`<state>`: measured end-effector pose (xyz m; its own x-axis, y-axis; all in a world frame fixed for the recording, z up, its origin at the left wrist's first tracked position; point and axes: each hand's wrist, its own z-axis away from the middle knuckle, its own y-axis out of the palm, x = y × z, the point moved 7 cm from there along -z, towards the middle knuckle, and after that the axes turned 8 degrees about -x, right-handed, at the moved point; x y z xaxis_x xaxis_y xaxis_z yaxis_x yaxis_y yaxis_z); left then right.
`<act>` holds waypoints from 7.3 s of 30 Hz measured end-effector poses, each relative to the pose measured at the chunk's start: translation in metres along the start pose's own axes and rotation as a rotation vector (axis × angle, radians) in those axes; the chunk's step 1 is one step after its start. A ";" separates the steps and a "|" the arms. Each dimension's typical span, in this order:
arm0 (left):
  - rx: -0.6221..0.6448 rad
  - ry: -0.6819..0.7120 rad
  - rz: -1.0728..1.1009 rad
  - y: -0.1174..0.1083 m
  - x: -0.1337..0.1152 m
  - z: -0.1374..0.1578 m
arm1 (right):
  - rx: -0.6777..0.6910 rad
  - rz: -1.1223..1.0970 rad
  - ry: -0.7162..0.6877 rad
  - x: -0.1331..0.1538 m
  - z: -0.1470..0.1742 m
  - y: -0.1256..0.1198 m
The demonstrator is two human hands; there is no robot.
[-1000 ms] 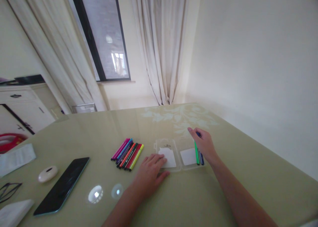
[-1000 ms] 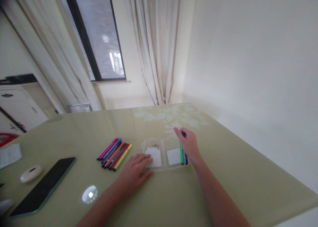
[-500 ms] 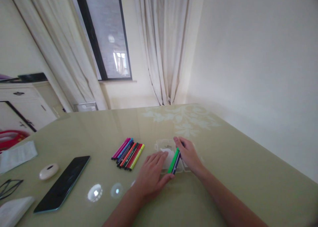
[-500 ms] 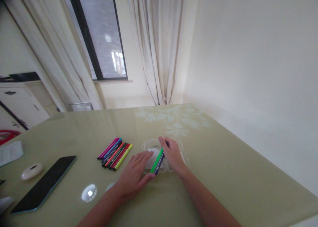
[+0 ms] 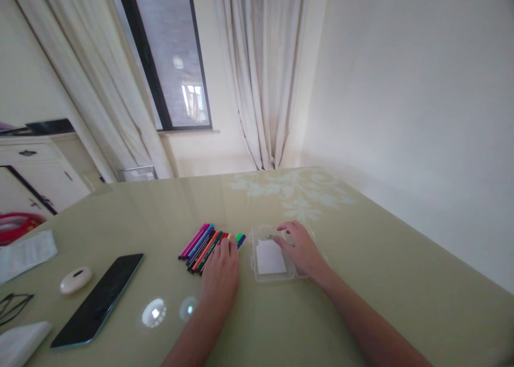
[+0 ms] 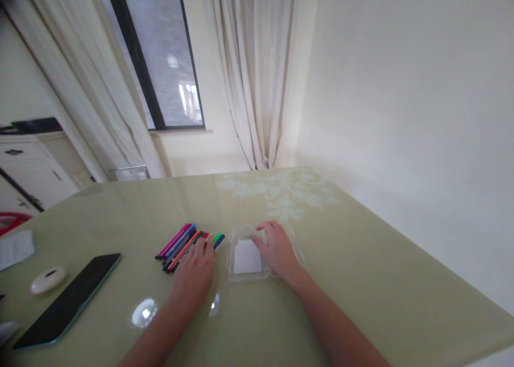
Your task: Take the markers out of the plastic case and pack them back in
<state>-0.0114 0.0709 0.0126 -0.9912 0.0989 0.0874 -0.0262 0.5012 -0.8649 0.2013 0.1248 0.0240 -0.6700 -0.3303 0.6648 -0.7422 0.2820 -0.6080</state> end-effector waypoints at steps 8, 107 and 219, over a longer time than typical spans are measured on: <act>0.024 0.015 -0.067 0.000 0.007 -0.003 | 0.154 0.267 -0.044 -0.021 -0.001 0.007; 0.178 0.136 0.337 -0.001 -0.002 -0.009 | 0.375 0.028 -0.520 0.070 0.010 0.038; 0.115 -0.117 0.246 0.008 0.047 -0.017 | 0.229 0.340 -0.056 0.006 -0.017 0.024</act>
<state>-0.0557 0.0940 0.0176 -0.9777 0.1025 -0.1834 0.2087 0.3734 -0.9039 0.1794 0.1449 0.0206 -0.8699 -0.3034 0.3889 -0.4526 0.1778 -0.8738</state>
